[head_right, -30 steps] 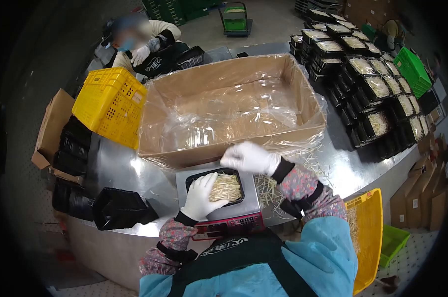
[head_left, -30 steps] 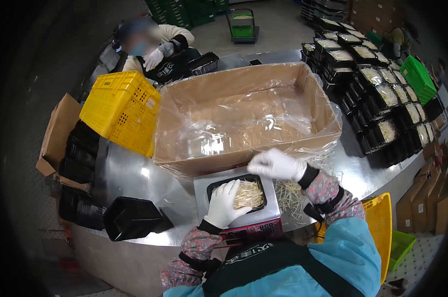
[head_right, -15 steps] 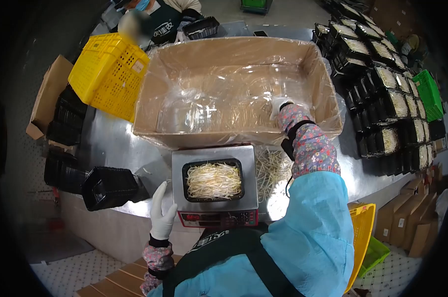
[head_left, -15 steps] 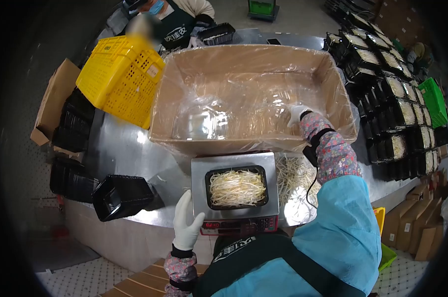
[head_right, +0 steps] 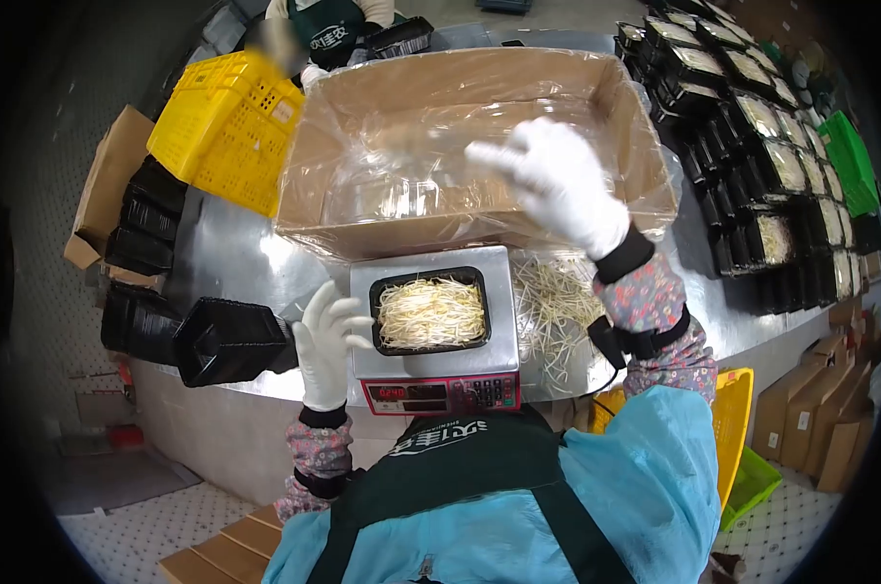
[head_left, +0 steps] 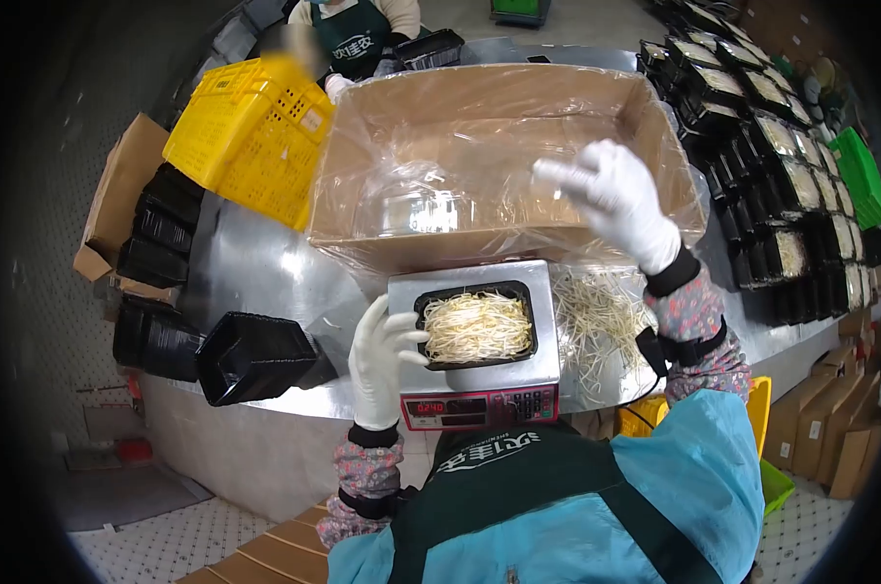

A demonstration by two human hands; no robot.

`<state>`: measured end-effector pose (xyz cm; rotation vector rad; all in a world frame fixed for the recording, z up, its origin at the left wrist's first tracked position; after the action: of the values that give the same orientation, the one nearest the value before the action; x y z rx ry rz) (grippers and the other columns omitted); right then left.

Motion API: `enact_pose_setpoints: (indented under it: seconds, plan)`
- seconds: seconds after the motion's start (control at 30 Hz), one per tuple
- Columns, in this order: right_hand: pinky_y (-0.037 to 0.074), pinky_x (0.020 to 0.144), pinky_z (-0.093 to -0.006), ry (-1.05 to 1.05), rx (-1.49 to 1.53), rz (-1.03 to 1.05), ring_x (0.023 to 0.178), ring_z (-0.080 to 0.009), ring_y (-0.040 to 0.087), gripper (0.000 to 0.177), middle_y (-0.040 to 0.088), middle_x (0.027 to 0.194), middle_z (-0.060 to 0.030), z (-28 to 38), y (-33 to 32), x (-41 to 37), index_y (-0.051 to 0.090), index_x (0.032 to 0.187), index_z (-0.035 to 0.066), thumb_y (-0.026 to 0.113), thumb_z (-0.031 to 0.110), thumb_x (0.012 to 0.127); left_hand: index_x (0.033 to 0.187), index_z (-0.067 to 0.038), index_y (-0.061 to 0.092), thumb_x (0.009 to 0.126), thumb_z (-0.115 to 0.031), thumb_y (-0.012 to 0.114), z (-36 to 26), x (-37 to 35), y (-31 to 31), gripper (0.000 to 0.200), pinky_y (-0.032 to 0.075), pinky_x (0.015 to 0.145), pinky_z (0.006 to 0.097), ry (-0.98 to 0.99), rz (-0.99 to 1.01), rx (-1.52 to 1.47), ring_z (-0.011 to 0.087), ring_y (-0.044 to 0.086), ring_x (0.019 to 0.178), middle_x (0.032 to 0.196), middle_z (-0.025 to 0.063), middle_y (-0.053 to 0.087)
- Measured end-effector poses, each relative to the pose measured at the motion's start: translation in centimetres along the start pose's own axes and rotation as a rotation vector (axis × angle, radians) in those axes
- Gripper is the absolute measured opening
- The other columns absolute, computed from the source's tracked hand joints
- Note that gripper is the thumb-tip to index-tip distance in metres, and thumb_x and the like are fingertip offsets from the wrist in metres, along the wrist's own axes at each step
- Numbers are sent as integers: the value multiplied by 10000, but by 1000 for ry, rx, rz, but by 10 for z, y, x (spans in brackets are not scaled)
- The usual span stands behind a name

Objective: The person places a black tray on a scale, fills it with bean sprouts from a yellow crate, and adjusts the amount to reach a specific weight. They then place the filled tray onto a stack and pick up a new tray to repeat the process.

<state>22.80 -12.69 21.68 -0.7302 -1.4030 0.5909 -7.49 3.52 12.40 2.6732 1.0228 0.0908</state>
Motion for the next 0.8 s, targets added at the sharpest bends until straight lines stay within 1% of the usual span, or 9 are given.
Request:
enact_pose_setpoints:
  seconds: [0.07, 0.1, 0.2, 0.23, 0.4, 0.53, 0.6, 0.7, 0.8]
  plan:
    - [478, 622, -385, -142, -22, 94, 748, -245, 563, 449, 562, 806, -33, 54, -10, -1, 665, 1172, 258, 682, 112, 747, 1470, 4, 341, 900, -691, 510, -16, 4, 28, 916, 585, 642, 277, -71, 139, -239, 248, 650, 986, 1178, 167, 604]
    - [475, 612, -384, -167, 83, 256, 747, -245, 564, 430, 569, 813, -34, 73, -4, -4, 645, 1189, 250, 659, 146, 773, 1430, 4, 394, 965, -544, 531, -20, 6, 40, 731, 571, 579, 259, -62, 135, -327, 227, 663, 918, 1123, 152, 624]
    - [487, 738, -374, -376, 61, 346, 920, -256, 585, 391, 591, 954, -45, 117, -12, -19, 623, 1198, 166, 672, 232, 816, 1381, -2, 443, 1018, -306, 522, -18, 11, 36, 480, 548, 561, 255, -19, 57, -74, 200, 668, 836, 1046, 125, 646]
    - [484, 780, -383, -348, 168, 301, 972, -270, 577, 413, 593, 1010, -61, 118, -16, -22, 613, 1216, 148, 680, 245, 820, 1315, -6, 486, 1008, -99, 493, -20, 10, 36, 321, 520, 549, 248, -8, 3, -121, 175, 662, 753, 968, 98, 658]
    - [455, 947, -425, 116, 316, 36, 1178, -338, 512, 539, 556, 1262, -127, 110, -41, -49, 557, 1320, 103, 713, 289, 838, 1257, -31, 496, 985, -23, 506, 2, -9, 13, 273, 515, 593, 236, 95, 118, 101, 146, 639, 710, 941, 111, 667]
    - [531, 755, -415, 732, 605, 321, 833, -346, 653, 535, 667, 906, -158, 111, 30, -131, 495, 1380, 135, 675, 306, 905, 1213, -24, 470, 974, 20, 510, 37, -29, 12, 246, 508, 614, 226, -39, 206, 180, 151, 646, 701, 919, 133, 669]
    - [529, 665, -433, 733, 553, 219, 708, -358, 650, 451, 657, 777, -151, 104, 65, -149, 518, 1322, 125, 640, 314, 932, 1191, -17, 510, 960, -10, 555, 68, -12, -2, 236, 524, 656, 274, 60, 224, 326, 194, 652, 707, 920, 131, 673]
    - [521, 602, -457, 709, 366, 141, 654, -370, 653, 330, 662, 715, -146, 97, 102, -149, 552, 1208, 124, 602, 327, 952, 1139, -12, 573, 912, -73, 625, 57, 21, -2, 240, 519, 781, 386, 627, 68, 1020, 302, 644, 851, 971, 127, 677]
    - [519, 616, -486, 730, 231, 165, 697, -387, 667, 308, 683, 769, -168, 94, 150, -150, 566, 1097, 114, 564, 390, 960, 1196, -31, 597, 927, -182, 606, 58, 53, -15, 308, 470, 919, 416, 736, -44, 1205, 344, 615, 982, 1005, 149, 671]
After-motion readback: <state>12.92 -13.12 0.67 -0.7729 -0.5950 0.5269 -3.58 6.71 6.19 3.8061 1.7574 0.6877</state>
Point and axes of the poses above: each hand's wrist, its own x-axis towards the middle knuckle, its own y-axis out of the palm, z = x × y, the point moved 3 cm from there along x, towards the middle knuckle
